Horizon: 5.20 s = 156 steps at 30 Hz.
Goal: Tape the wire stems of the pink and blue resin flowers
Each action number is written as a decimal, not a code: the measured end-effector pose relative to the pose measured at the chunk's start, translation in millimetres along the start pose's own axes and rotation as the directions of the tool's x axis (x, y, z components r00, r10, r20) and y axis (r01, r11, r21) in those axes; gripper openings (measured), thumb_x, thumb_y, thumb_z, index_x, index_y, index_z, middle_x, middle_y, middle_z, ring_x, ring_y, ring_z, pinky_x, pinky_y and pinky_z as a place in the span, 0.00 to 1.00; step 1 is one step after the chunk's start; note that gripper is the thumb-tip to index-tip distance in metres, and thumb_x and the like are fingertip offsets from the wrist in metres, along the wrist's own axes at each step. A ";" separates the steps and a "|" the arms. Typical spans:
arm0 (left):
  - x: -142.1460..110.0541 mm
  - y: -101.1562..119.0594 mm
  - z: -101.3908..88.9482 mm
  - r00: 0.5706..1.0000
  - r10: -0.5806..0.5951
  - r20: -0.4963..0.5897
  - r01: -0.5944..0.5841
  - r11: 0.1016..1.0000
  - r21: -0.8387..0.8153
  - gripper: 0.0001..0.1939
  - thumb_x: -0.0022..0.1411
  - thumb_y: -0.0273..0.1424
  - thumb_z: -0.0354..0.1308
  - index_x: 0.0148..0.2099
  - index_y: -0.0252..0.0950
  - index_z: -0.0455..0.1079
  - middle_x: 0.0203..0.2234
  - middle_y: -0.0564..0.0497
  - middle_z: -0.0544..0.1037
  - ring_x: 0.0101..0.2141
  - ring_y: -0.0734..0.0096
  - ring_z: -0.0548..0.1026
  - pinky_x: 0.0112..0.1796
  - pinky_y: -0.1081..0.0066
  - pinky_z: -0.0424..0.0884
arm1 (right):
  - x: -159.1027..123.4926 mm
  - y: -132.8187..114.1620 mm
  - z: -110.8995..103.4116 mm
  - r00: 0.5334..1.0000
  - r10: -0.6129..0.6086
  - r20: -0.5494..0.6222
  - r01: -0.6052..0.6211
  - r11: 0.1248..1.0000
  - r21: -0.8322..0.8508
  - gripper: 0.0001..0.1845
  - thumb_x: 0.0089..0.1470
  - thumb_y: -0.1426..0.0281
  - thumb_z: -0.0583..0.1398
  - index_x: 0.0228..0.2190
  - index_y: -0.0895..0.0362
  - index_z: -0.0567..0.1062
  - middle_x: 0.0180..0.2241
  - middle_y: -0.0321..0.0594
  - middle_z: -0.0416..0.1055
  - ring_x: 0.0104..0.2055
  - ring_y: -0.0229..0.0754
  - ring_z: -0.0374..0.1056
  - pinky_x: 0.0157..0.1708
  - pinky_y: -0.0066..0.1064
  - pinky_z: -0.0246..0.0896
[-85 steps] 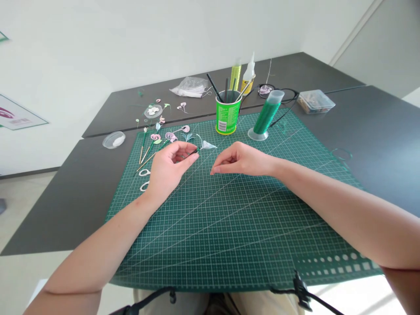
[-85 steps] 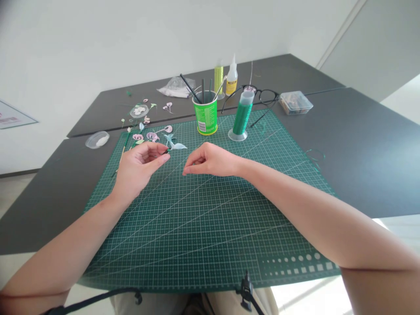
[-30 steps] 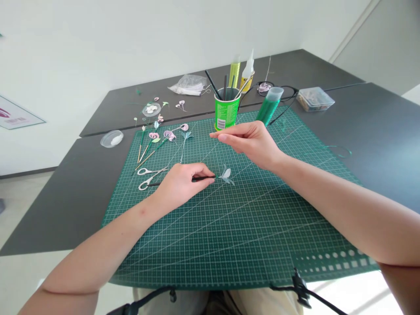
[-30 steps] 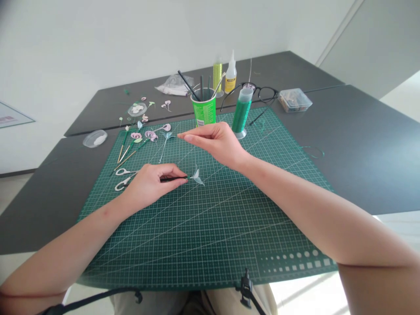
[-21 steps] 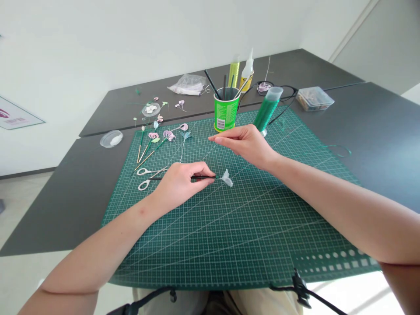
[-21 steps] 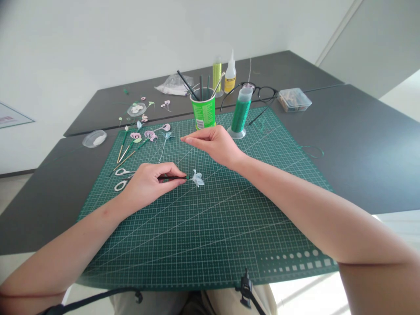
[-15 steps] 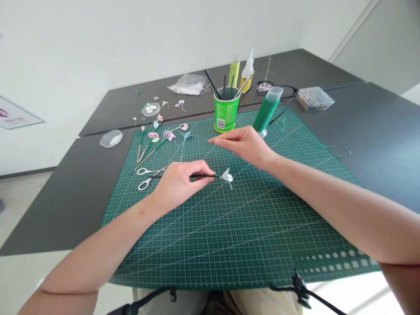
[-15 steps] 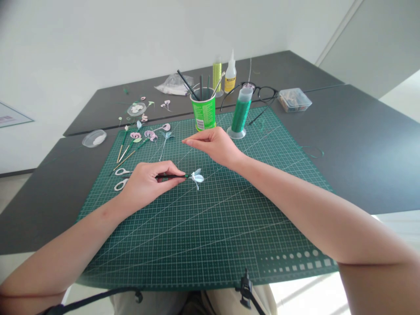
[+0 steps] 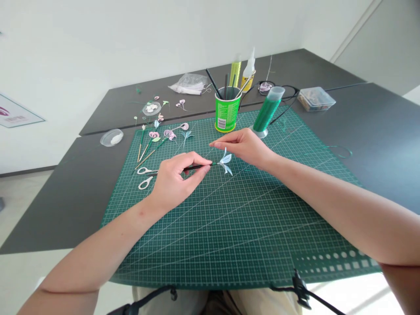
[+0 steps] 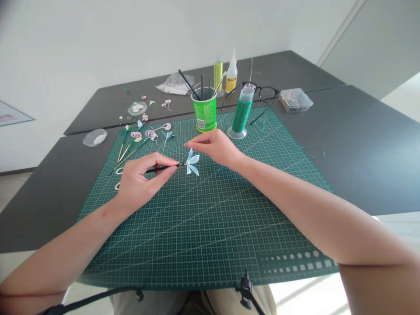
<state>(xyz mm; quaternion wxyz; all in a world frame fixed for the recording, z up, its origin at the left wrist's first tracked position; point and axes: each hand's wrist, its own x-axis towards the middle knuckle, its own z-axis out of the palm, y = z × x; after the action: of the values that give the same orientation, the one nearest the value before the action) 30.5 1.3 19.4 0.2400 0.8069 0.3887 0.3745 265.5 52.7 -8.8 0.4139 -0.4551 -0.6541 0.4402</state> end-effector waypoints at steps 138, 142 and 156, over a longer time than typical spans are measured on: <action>2.2 -3.1 -0.9 0.868 -0.224 0.444 0.354 0.906 -0.234 0.10 0.67 0.38 0.67 0.37 0.40 0.71 0.33 0.50 0.89 0.32 0.63 0.86 0.24 0.72 0.66 | -16.8 -16.4 12.9 0.993 -0.119 -0.011 0.120 0.992 0.028 0.11 0.61 0.61 0.68 0.34 0.53 0.90 0.35 0.41 0.86 0.37 0.41 0.77 0.36 0.34 0.69; 2.2 -5.2 -0.2 0.892 -0.206 0.402 0.310 0.927 -0.213 0.10 0.68 0.38 0.66 0.37 0.40 0.72 0.33 0.50 0.89 0.35 0.60 0.87 0.28 0.69 0.71 | -17.6 -18.5 12.0 0.992 -0.124 -0.036 0.125 0.991 0.044 0.10 0.62 0.64 0.68 0.33 0.53 0.90 0.34 0.40 0.84 0.37 0.41 0.77 0.37 0.33 0.68; 2.1 -8.9 -0.6 0.873 -0.178 0.454 0.269 0.952 -0.146 0.07 0.69 0.37 0.67 0.38 0.41 0.75 0.37 0.53 0.90 0.39 0.60 0.88 0.38 0.65 0.78 | -22.6 -21.8 11.9 0.975 -0.223 0.003 0.223 0.974 0.038 0.13 0.62 0.58 0.69 0.37 0.52 0.91 0.29 0.40 0.82 0.28 0.38 0.67 0.28 0.32 0.59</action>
<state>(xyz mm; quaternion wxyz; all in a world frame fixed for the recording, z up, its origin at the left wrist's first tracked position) 26.9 8.2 14.6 0.4442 0.7903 0.3757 0.1923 254.7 24.3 5.5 0.4666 -0.3692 -0.6942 0.4050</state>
